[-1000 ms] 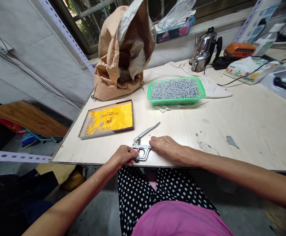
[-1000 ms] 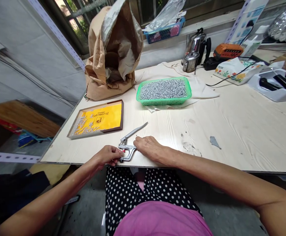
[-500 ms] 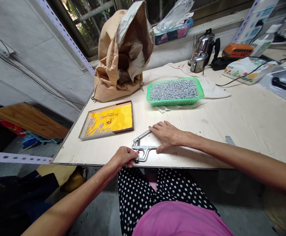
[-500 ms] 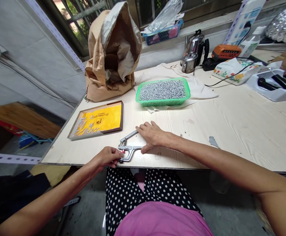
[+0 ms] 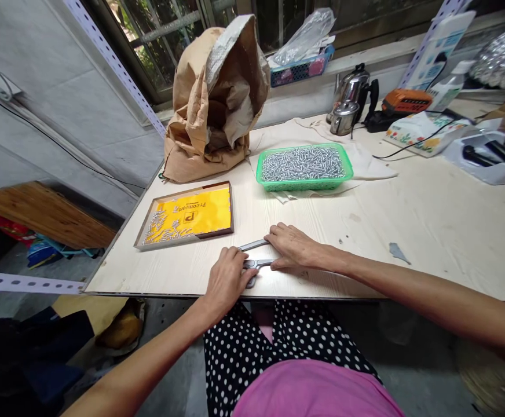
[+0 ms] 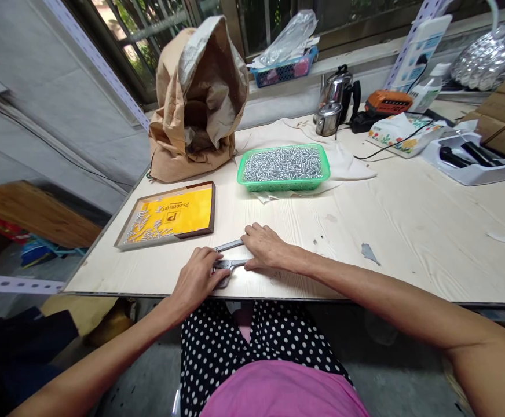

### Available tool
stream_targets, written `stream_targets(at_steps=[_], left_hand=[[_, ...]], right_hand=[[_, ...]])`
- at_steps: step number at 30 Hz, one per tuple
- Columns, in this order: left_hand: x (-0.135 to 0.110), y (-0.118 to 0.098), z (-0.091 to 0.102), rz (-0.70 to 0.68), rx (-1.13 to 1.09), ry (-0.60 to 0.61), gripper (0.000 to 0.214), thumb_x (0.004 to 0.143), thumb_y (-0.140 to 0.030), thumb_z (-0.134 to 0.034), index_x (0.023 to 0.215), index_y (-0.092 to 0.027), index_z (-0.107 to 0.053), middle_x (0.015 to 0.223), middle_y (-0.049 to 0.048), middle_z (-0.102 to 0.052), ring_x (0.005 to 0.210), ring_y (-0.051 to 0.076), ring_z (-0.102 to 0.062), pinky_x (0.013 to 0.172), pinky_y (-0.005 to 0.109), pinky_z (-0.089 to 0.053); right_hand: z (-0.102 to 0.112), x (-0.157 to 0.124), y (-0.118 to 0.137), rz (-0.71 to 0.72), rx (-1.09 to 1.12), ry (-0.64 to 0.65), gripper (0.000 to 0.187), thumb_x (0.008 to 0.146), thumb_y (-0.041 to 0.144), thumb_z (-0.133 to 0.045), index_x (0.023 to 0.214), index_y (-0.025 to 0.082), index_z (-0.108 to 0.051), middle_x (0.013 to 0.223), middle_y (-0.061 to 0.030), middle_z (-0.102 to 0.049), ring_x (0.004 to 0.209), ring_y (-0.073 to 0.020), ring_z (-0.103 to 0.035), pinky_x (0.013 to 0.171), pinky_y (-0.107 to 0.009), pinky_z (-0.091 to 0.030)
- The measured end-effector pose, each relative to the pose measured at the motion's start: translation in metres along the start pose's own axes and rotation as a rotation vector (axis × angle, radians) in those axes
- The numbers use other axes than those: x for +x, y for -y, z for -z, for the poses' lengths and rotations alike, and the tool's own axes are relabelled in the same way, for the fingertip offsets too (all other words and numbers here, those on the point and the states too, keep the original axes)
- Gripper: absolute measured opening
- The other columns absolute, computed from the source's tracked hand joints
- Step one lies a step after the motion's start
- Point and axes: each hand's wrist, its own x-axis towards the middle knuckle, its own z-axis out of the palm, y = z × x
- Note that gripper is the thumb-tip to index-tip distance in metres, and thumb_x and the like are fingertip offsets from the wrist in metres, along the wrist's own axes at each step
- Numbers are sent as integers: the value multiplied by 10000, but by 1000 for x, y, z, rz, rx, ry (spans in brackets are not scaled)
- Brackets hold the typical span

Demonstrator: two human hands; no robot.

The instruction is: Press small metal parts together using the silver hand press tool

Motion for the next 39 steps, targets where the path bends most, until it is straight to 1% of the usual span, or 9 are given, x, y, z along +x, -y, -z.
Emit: stream_targets(at_steps=[5,8,10,13,17,19,25,36,39], left_hand=[[34,3,-13,-316,12,103,639,832,-334,-691,1373,-145,-409,1367,157,-507,1204,293,-482,1036,449,-417],[43,9,-12,-323,65,160,669,843,-325,-674,1401,-126,-363,1314,163,-532,1157,297,-497,1020,455,-420],[45,8,-9,-301,95,167,668,849,-357,-664,1397,-117,-368,1279,165,-542,1140,302,-496,1002,450,-426],[50,3,-7,-305,101,171,656,846,-449,-652,1365,-127,-413,1254,157,-544,1126,306,-489,977,444,-433],[62,0,-5,-309,132,196,707,804,-463,-698,1351,-104,-431,1210,149,-563,1091,299,-497,983,428,-415],[66,0,-1,-303,151,231,715,790,-461,-712,1347,-103,-442,1161,135,-583,1064,292,-512,962,412,-425],[68,-6,7,-216,106,255,527,758,-418,-751,1156,-111,-592,1079,117,-602,1041,288,-522,896,383,-455],[64,-7,-9,-219,-12,195,70,865,-236,-623,872,-167,-625,908,51,-622,928,218,-552,789,317,-439],[64,-11,-9,-223,-5,224,97,887,-199,-583,795,-174,-602,849,38,-614,903,207,-551,784,310,-438]], right_hand=[[1,-2,-7,41,32,18,658,668,513,-790,1137,96,-591,1119,-153,-565,1003,-289,-502,827,-383,-440],[5,-10,-13,-31,19,34,716,632,472,-816,1188,92,-573,1141,-167,-565,1031,-310,-500,841,-402,-447],[6,-15,-12,-57,3,15,591,700,397,-773,1166,87,-585,1124,-172,-580,1035,-306,-508,854,-408,-442],[4,-17,-8,53,0,-56,442,755,365,-726,1110,128,-613,1213,-163,-567,1120,-313,-485,916,-438,-414],[-4,-12,-11,65,59,-129,783,671,396,-805,1330,134,-474,1352,-159,-509,1204,-320,-454,975,-465,-392],[-3,-9,-17,38,77,-125,826,680,358,-809,1373,119,-428,1371,-179,-493,1229,-318,-442,988,-463,-385],[9,1,-26,67,91,14,629,695,423,-808,1186,103,-580,1179,-165,-581,1089,-306,-502,876,-417,-433],[6,6,-20,149,82,2,100,870,240,-649,865,141,-637,861,-72,-614,842,-202,-514,740,-308,-386],[-2,3,-17,160,86,-19,101,906,205,-587,833,148,-628,833,-60,-612,824,-192,-512,749,-304,-388]])
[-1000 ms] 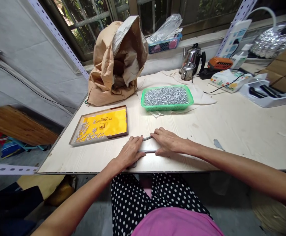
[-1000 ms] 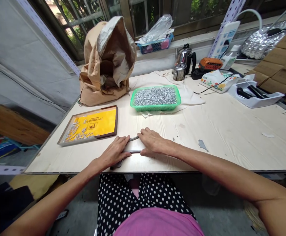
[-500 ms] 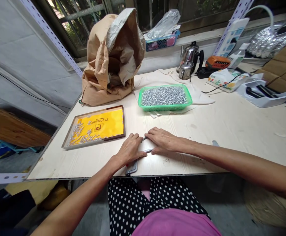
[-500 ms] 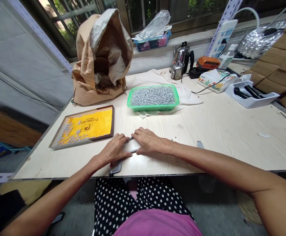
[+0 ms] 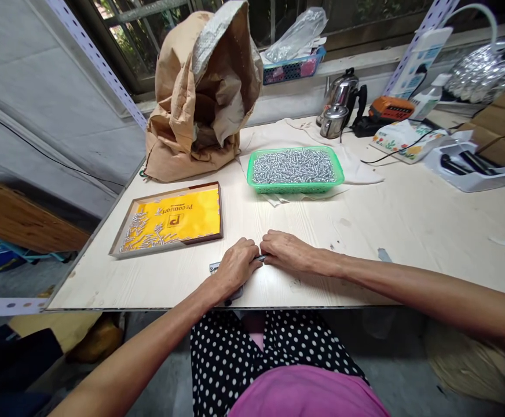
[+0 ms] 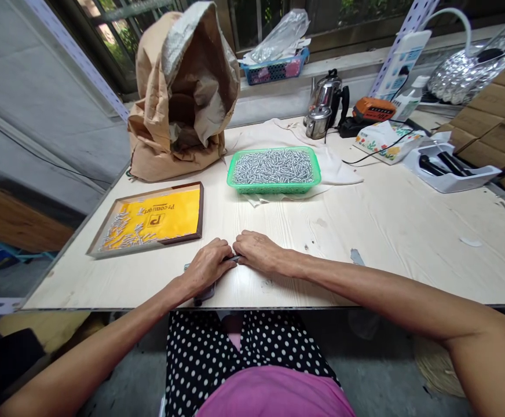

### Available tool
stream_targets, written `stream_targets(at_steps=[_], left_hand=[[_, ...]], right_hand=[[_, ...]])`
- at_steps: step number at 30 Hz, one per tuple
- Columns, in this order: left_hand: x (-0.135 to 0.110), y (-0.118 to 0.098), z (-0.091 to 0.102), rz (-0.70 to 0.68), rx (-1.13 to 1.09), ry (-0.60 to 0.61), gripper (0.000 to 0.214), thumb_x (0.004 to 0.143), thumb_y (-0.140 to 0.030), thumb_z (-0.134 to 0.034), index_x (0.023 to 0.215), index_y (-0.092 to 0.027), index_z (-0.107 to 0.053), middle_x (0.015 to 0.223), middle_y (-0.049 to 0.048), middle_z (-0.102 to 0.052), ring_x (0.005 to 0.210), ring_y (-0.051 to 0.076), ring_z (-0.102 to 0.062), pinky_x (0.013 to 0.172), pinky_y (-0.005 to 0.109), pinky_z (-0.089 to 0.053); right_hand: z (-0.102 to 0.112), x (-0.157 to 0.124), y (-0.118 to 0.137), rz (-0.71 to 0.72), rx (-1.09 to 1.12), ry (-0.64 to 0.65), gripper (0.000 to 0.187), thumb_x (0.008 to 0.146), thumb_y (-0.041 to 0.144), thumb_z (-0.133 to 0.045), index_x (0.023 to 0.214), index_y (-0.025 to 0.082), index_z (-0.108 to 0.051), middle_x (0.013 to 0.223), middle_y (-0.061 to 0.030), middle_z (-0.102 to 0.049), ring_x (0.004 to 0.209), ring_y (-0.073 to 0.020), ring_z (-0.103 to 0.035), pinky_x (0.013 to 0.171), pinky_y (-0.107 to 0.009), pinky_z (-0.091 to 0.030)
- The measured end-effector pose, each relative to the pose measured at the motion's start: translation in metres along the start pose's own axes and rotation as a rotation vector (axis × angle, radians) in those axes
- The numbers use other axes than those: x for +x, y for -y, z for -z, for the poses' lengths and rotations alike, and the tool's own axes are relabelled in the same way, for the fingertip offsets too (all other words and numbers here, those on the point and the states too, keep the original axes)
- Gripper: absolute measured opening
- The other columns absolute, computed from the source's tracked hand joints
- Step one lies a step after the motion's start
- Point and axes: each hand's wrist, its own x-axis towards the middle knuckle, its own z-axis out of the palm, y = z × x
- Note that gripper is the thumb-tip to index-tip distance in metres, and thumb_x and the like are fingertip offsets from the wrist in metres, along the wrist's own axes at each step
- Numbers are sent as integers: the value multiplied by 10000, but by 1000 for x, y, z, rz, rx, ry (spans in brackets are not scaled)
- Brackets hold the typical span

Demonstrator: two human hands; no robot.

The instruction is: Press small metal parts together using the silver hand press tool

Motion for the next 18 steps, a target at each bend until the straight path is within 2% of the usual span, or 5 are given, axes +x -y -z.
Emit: stream_targets(at_steps=[4,7,9,13,18], left_hand=[[-2,-1,4,-14,18,9,78,893,-220,-587,833,-175,-608,880,47,-626,931,220,-555,818,332,-462],[-12,-5,0,-11,32,-54,178,886,-261,-615,1036,-167,-604,1051,83,-637,1033,252,-557,892,395,-481],[-23,-11,-9,5,43,-135,305,886,-253,-623,1167,-153,-560,1230,130,-595,1158,279,-531,979,447,-459],[-46,-32,-38,-21,40,-249,386,911,-220,-589,1281,-156,-506,1450,155,-465,1379,318,-375,1112,520,-351],[-60,-45,-59,-65,-67,-269,362,965,-276,-500,1314,-178,-496,1430,110,-513,1391,287,-381,1148,552,-292]], right_hand=[[-3,-3,3,-73,-38,-24,107,897,228,-590,882,133,-638,880,-82,-614,856,-208,-519,773,-320,-404],[4,-5,-3,-99,-9,0,367,782,391,-731,1008,113,-649,983,-118,-600,918,-247,-521,782,-342,-423],[9,-5,-10,-69,11,16,467,773,478,-720,1063,117,-654,1002,-130,-598,931,-265,-521,803,-366,-424],[8,-3,-21,-104,-5,-46,282,951,339,-493,987,138,-688,928,-122,-638,909,-250,-530,835,-376,-398],[5,8,-28,-147,-117,-88,156,910,260,-559,905,141,-660,934,-104,-653,903,-235,-527,789,-343,-387]])
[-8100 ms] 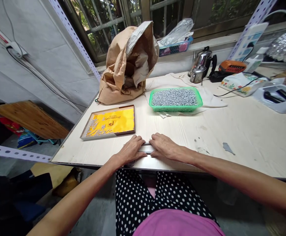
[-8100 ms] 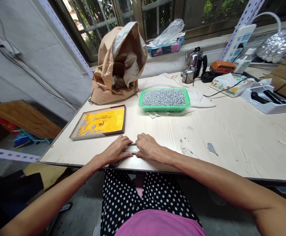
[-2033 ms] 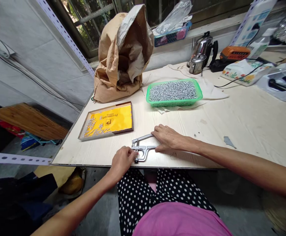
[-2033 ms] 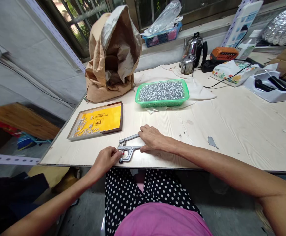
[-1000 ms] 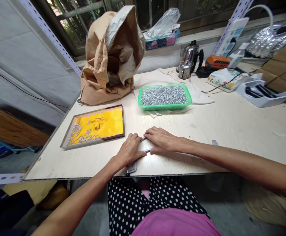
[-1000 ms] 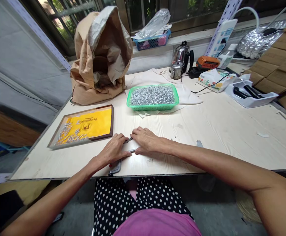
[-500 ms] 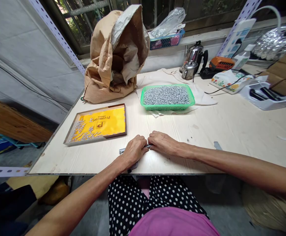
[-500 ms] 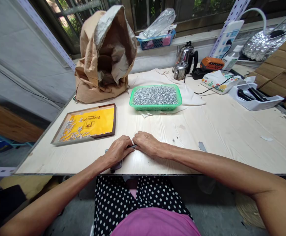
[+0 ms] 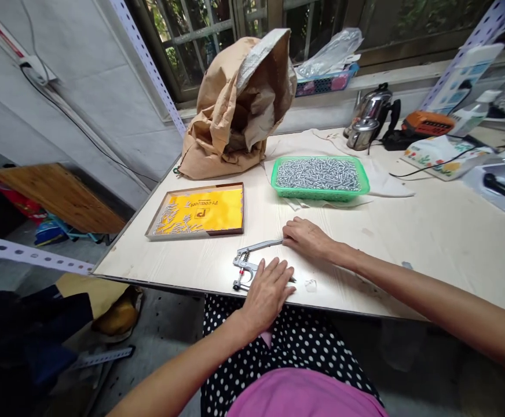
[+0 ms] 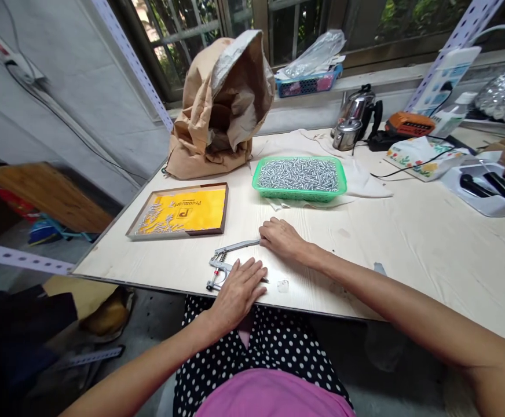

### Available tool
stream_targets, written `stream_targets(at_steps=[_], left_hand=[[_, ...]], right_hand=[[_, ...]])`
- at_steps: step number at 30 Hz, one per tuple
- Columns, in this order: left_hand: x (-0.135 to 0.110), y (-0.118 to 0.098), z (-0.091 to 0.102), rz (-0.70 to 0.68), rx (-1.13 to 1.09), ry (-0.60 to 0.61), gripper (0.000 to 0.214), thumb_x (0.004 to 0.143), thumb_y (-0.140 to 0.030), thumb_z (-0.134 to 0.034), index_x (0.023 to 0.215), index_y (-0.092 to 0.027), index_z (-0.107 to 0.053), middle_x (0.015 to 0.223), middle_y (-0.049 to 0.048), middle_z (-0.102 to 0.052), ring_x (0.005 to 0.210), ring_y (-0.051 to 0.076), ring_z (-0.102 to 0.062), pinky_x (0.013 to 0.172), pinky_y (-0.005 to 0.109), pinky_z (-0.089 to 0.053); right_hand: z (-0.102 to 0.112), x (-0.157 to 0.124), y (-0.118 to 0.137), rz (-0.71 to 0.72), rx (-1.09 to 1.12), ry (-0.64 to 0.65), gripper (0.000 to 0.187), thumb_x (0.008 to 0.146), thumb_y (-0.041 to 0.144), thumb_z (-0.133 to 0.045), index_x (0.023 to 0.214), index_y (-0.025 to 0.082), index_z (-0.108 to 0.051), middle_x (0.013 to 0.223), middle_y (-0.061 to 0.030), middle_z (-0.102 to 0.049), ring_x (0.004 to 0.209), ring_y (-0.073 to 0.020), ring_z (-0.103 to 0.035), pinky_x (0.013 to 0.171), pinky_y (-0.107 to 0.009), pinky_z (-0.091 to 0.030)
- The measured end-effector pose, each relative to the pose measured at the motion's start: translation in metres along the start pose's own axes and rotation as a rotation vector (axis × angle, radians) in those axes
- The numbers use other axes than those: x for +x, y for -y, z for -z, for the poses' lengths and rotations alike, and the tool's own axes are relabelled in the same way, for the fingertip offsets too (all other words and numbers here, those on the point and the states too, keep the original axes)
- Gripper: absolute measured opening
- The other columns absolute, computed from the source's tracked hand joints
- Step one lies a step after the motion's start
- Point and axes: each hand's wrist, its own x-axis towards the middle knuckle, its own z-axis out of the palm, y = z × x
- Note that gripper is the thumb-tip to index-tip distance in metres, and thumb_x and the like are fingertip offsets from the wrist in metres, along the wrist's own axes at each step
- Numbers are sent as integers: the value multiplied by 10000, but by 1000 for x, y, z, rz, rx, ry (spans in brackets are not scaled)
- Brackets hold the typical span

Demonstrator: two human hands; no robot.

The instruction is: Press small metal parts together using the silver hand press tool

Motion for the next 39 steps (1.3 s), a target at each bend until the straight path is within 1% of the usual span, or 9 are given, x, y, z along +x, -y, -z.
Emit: stream_targets(at_steps=[6,12,17,21,25,29,32,35,39], left_hand=[[-1,4,2,-37,-97,-18,269,980,-256,-462,1218,-190,-569,1348,84,-587,1364,246,-423,1169,537,-259],[-2,5,-8,50,-186,3,341,927,-216,-488,1253,-176,-578,1252,124,-636,1180,290,-576,1029,481,-464],[-8,10,-19,76,-242,16,405,890,-184,-497,1286,-234,-566,1255,89,-633,1156,301,-585,1005,460,-492],[-11,10,-22,78,-245,35,445,884,-185,-520,1323,-257,-524,1307,72,-606,1182,290,-570,1018,438,-491],[-12,22,0,-15,-182,-65,429,917,-252,-537,1344,-241,-494,1427,95,-515,1331,280,-461,1117,466,-396],[-13,80,45,122,10,-290,457,954,-243,-467,1406,-202,-420,1494,151,-426,1434,282,-310,1135,560,-332],[-18,149,83,372,143,-452,506,951,-308,-472,1433,-188,-375,1496,180,-413,1434,302,-305,1112,579,-342],[-31,212,120,703,305,-483,515,923,-336,-490,1388,-122,-428,1479,227,-413,1413,360,-322,1095,582,-336],[-54,258,152,1128,337,-342,513,927,-401,-438,1328,-91,-509,1365,251,-507,1286,391,-466,961,514,-454]], right_hand=[[13,22,26,-92,-130,50,167,886,242,-579,982,150,-682,1022,-137,-641,987,-285,-521,778,-370,-388],[3,38,108,482,-73,115,136,895,269,-596,862,244,-725,984,-76,-621,950,-241,-493,707,-332,-400],[-12,54,134,606,-108,149,172,903,176,-557,783,182,-680,933,-76,-629,892,-217,-510,730,-345,-407],[-15,68,142,607,88,38,116,918,162,-519,923,180,-633,914,-52,-644,841,-188,-537,767,-328,-421],[30,76,118,381,234,-274,197,948,163,-406,960,193,-600,900,-66,-644,821,-186,-567,744,-309,-454],[94,69,41,132,176,-633,205,960,267,-393,970,207,-589,926,-88,-645,860,-227,-604,791,-369,-477],[113,58,-24,-47,3,-683,262,958,370,-396,922,215,-604,906,-107,-638,811,-264,-610,753,-412,-485],[99,51,-59,-188,-196,-615,440,956,491,-286,978,231,-641,1014,-159,-611,840,-335,-600,695,-472,-481],[52,62,-37,-162,-5,-411,441,954,480,-326,1085,208,-647,1040,-149,-643,828,-302,-629,722,-435,-496]])
